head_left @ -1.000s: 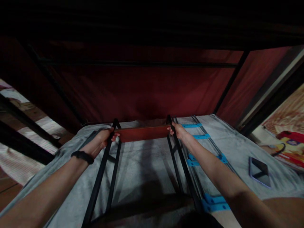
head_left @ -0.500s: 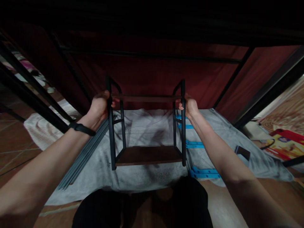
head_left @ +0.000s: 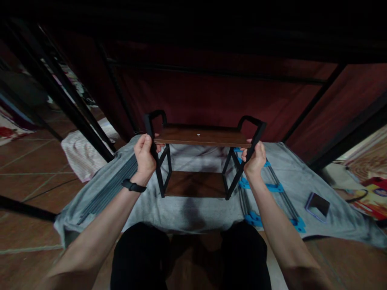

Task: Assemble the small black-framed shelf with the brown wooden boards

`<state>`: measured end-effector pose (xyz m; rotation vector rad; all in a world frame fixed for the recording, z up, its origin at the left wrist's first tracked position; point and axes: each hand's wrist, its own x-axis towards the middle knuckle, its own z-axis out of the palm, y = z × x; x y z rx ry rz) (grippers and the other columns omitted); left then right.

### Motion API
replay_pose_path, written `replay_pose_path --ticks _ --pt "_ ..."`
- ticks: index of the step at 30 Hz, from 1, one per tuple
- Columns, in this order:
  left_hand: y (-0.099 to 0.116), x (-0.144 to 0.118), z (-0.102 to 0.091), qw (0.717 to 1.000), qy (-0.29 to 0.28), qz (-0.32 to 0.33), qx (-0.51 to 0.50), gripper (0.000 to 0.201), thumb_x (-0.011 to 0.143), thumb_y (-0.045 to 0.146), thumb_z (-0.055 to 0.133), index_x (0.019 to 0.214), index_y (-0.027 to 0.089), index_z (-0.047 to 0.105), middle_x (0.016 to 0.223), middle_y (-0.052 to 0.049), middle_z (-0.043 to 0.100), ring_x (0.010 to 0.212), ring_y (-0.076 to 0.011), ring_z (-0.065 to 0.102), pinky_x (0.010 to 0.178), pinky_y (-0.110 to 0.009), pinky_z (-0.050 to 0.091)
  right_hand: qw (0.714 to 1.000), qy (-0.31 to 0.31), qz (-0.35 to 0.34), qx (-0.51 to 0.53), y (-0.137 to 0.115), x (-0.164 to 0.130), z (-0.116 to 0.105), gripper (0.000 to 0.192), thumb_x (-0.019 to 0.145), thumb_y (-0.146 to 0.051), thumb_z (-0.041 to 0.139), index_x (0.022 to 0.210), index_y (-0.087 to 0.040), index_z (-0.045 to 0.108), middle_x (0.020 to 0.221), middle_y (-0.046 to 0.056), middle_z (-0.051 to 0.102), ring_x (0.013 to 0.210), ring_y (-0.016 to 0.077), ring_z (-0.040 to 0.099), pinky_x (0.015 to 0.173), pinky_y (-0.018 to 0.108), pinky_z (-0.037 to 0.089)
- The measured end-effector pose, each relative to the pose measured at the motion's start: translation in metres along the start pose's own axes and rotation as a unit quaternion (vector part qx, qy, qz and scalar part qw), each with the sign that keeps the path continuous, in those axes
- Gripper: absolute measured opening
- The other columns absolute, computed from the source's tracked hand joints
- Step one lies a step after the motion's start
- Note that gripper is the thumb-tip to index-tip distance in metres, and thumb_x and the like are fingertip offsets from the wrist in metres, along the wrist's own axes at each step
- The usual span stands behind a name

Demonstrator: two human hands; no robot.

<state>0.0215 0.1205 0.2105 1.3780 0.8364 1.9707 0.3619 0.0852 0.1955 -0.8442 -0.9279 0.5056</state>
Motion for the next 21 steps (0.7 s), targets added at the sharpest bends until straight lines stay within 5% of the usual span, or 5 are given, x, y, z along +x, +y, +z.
replay_pose_path --ticks 12,21 --pt "0.013 -0.055 -0.014 0.996 0.077 -0.002 0.045 0.039 0.09 0.056 0.048 0.087 0.02 0.064 0.067 -0.001 0.06 0.046 -0.0097 0.047 0.046 -0.025 0.035 0.999 0.035 0.001 0.003 -0.007 -0.045 -0.017 0.041 0.09 -0.058 0.04 0.092 -0.021 0.059 0.057 -0.005 0.053 0.04 0.0084 0.046 0.038 0.02 0.033" --pt "0.026 -0.064 -0.017 0.997 0.032 -0.027 0.059 0.041 0.09 0.057 0.048 0.094 0.021 0.066 0.056 0.002 0.053 0.049 -0.0117 0.049 0.052 -0.024 0.04 0.999 0.04 0.022 0.005 -0.016 -0.049 -0.022 0.042 0.085 -0.061 0.047 0.094 -0.022 0.059 0.07 -0.003 0.056 0.05 0.0079 0.05 0.048 0.021 0.039"
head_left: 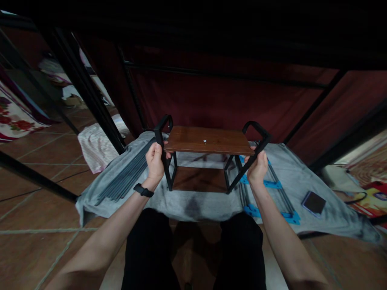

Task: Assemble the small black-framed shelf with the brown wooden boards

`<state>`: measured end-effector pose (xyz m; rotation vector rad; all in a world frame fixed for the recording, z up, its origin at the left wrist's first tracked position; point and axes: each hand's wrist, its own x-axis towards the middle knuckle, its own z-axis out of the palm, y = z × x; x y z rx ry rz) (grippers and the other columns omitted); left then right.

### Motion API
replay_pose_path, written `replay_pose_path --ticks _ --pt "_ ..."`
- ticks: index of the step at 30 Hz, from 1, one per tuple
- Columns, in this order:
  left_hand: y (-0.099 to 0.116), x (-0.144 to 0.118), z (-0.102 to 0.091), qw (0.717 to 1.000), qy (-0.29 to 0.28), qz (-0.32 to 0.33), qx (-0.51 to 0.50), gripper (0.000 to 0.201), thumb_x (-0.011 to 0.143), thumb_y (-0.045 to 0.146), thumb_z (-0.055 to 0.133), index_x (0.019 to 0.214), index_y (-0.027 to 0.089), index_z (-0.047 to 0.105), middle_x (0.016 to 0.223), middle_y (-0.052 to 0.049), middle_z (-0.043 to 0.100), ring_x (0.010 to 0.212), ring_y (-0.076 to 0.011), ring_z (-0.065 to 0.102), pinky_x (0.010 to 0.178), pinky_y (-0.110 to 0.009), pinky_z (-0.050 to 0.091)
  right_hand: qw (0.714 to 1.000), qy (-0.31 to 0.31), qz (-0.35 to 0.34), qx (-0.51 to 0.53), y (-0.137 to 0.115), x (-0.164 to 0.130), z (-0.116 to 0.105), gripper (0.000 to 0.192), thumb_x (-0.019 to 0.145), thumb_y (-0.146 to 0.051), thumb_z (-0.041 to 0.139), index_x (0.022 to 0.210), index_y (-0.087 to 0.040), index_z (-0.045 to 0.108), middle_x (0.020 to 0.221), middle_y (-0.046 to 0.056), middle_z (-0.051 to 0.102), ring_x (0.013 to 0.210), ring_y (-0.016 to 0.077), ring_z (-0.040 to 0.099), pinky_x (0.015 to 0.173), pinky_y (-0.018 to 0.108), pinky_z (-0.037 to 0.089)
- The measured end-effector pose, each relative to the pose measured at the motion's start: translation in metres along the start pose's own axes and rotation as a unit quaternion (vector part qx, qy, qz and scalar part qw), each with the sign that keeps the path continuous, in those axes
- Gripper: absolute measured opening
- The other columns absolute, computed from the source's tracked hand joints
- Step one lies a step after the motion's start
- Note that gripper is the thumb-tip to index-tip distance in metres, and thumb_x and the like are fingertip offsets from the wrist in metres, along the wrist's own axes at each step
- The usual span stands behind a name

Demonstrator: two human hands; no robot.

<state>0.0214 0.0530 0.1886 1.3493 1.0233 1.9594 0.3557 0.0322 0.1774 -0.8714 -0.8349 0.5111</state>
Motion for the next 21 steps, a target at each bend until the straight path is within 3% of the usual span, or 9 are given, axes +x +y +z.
replay_pose_path --ticks 7,13,21 --pt "-0.002 0.005 -0.003 1.0 -0.001 0.004 -0.01 0.038 0.089 0.055 0.05 0.093 0.02 0.066 0.06 0.002 0.055 0.049 -0.0106 0.049 0.051 -0.023 0.039 1.0 -0.011 -0.002 -0.001 -0.002 0.0 0.002 0.045 0.085 -0.064 0.044 0.09 -0.022 0.059 0.064 -0.005 0.051 0.051 0.0083 0.049 0.05 0.02 0.038" --pt "0.0 0.003 -0.007 0.999 -0.035 -0.011 -0.018 0.041 0.088 0.057 0.051 0.097 0.02 0.065 0.059 0.002 0.055 0.053 -0.0119 0.054 0.055 -0.023 0.044 0.999 -0.021 0.028 -0.041 -0.008 0.001 -0.001 0.047 0.084 -0.066 0.041 0.095 -0.024 0.06 0.076 -0.002 0.058 0.058 0.0116 0.054 0.055 0.024 0.042" --pt "0.008 -0.002 -0.012 0.998 -0.056 -0.03 -0.028 0.037 0.088 0.052 0.053 0.101 0.019 0.066 0.064 0.0 0.058 0.061 -0.0147 0.059 0.061 -0.026 0.049 0.991 -0.08 0.103 0.017 -0.024 0.003 -0.016 0.029 0.083 -0.045 0.052 0.099 -0.023 0.064 0.094 0.0 0.067 0.075 0.0144 0.06 0.064 0.025 0.045"
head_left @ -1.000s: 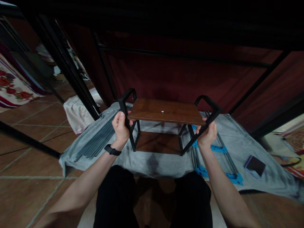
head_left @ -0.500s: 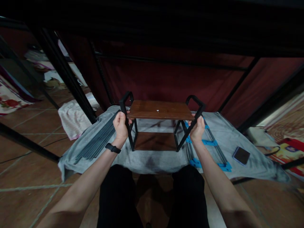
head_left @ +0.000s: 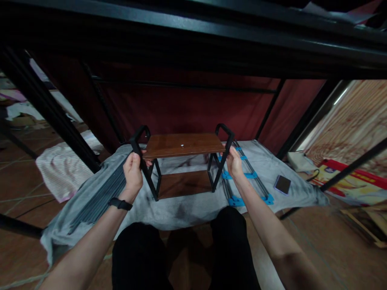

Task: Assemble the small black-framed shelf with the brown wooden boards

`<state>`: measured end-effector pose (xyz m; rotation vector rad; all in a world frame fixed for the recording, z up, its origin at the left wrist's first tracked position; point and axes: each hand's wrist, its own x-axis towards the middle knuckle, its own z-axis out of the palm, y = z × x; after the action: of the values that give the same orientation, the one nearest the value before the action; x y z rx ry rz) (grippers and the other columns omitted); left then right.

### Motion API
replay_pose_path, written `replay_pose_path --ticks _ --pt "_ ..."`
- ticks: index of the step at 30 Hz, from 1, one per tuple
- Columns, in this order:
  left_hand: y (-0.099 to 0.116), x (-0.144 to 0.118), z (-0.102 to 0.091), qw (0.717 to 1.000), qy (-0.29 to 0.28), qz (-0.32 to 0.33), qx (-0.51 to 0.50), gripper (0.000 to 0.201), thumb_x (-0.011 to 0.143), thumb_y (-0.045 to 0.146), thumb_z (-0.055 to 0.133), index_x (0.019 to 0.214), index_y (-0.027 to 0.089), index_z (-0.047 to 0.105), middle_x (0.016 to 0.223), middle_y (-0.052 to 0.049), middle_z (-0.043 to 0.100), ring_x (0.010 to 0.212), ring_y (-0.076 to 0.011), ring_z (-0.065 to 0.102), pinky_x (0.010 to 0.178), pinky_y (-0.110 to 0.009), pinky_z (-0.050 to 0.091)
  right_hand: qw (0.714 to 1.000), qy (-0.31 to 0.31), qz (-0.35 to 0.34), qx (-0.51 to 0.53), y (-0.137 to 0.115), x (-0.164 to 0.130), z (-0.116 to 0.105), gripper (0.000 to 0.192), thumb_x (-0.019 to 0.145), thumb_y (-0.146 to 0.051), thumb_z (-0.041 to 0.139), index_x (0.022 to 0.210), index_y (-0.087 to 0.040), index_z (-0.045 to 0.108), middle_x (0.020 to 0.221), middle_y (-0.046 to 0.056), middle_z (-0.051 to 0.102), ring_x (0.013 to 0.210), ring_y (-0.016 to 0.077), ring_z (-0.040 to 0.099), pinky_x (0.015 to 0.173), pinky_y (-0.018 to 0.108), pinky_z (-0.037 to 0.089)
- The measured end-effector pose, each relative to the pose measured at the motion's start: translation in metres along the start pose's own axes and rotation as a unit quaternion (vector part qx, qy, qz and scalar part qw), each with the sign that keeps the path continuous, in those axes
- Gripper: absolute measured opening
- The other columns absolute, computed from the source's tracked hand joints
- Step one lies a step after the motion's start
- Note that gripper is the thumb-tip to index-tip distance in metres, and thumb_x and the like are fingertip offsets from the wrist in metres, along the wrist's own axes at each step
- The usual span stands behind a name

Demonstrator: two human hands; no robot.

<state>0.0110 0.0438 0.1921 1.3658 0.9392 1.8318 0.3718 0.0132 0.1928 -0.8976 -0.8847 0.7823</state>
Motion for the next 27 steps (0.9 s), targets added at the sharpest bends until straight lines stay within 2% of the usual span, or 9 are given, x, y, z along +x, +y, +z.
replay_pose_path --ticks 3,6,8,11,13,16,19,22,27 --pt "0.0 0.001 -0.001 1.0 -0.011 -0.01 -0.001 0.037 0.087 0.053 0.054 0.101 0.02 0.065 0.067 -0.001 0.059 0.064 -0.0163 0.061 0.06 -0.026 0.049 1.0 0.001 0.028 0.011 -0.003 0.001 -0.006 0.025 0.082 -0.042 0.055 0.097 -0.024 0.062 0.091 0.0 0.066 0.076 0.0146 0.06 0.065 0.024 0.046" --pt "0.002 0.003 0.0 0.999 -0.023 -0.025 0.0 0.034 0.087 0.051 0.054 0.102 0.021 0.065 0.071 -0.002 0.061 0.067 -0.0176 0.062 0.058 -0.026 0.05 0.999 0.007 0.032 0.006 -0.001 0.004 -0.013 0.021 0.08 -0.042 0.06 0.087 -0.023 0.059 0.084 0.0 0.063 0.074 0.0142 0.058 0.068 0.024 0.046" --pt "0.004 0.005 0.0 0.999 -0.03 -0.03 -0.001 0.034 0.087 0.049 0.054 0.104 0.021 0.065 0.074 -0.003 0.063 0.068 -0.0183 0.063 0.058 -0.026 0.05 1.0 -0.005 0.004 -0.021 0.001 0.009 -0.02 0.021 0.08 -0.042 0.062 0.079 -0.022 0.055 0.078 -0.001 0.058 0.07 0.0131 0.053 0.069 0.024 0.045" --pt "0.006 0.006 0.001 0.999 -0.037 -0.039 -0.006 0.036 0.088 0.048 0.053 0.108 0.02 0.065 0.076 -0.003 0.064 0.068 -0.019 0.063 0.059 -0.028 0.05 0.991 -0.028 -0.062 -0.115 -0.001 0.015 -0.029 0.024 0.085 -0.042 0.057 0.071 -0.023 0.049 0.071 -0.003 0.048 0.067 0.0125 0.045 0.069 0.023 0.042" --pt "0.004 0.007 0.001 0.998 -0.043 -0.043 -0.018 0.038 0.088 0.048 0.052 0.109 0.02 0.066 0.079 -0.004 0.066 0.069 -0.0187 0.063 0.061 -0.028 0.051 0.971 -0.043 -0.112 -0.205 -0.004 0.018 -0.033 0.026 0.088 -0.04 0.052 0.07 -0.023 0.046 0.072 -0.003 0.044 0.07 0.0135 0.043 0.072 0.024 0.04" --pt "-0.004 0.011 -0.002 0.998 -0.044 -0.028 -0.038 0.039 0.088 0.049 0.054 0.107 0.017 0.067 0.085 -0.005 0.067 0.067 -0.0169 0.062 0.063 -0.029 0.052 0.919 -0.055 -0.186 -0.343 -0.008 0.019 -0.035 0.027 0.093 -0.038 0.046 0.07 -0.024 0.043 0.076 -0.001 0.044 0.077 0.0163 0.043 0.078 0.029 0.039" --pt "-0.011 0.016 -0.008 0.998 -0.027 -0.02 -0.045 0.041 0.088 0.05 0.054 0.106 0.015 0.067 0.083 -0.005 0.067 0.063 -0.0148 0.059 0.065 -0.028 0.052 0.881 -0.057 -0.231 -0.409 -0.008 0.02 -0.03 0.027 0.095 -0.037 0.039 0.071 -0.024 0.04 0.077 0.001 0.045 0.079 0.0185 0.043 0.077 0.032 0.037" --pt "-0.013 0.02 -0.016 0.999 -0.014 -0.02 -0.041 0.042 0.089 0.05 0.053 0.107 0.015 0.066 0.082 -0.004 0.066 0.063 -0.014 0.058 0.064 -0.027 0.051 0.881 -0.077 -0.215 -0.414 -0.006 0.022 -0.022 0.029 0.095 -0.039 0.036 0.07 -0.024 0.037 0.073 0.0 0.046 0.072 0.0179 0.044 0.07 0.031 0.034" --pt "-0.011 0.019 -0.023 0.999 -0.007 -0.028 -0.035 0.042 0.088 0.05 0.056 0.107 0.014 0.066 0.082 -0.004 0.065 0.06 -0.0129 0.055 0.058 -0.025 0.048 0.91 -0.116 -0.093 -0.387 -0.012 0.03 -0.018 0.035 0.093 -0.045 0.038 0.067 -0.023 0.042 0.064 -0.002 0.048 0.063 0.0152 0.043 0.061 0.029 0.03"
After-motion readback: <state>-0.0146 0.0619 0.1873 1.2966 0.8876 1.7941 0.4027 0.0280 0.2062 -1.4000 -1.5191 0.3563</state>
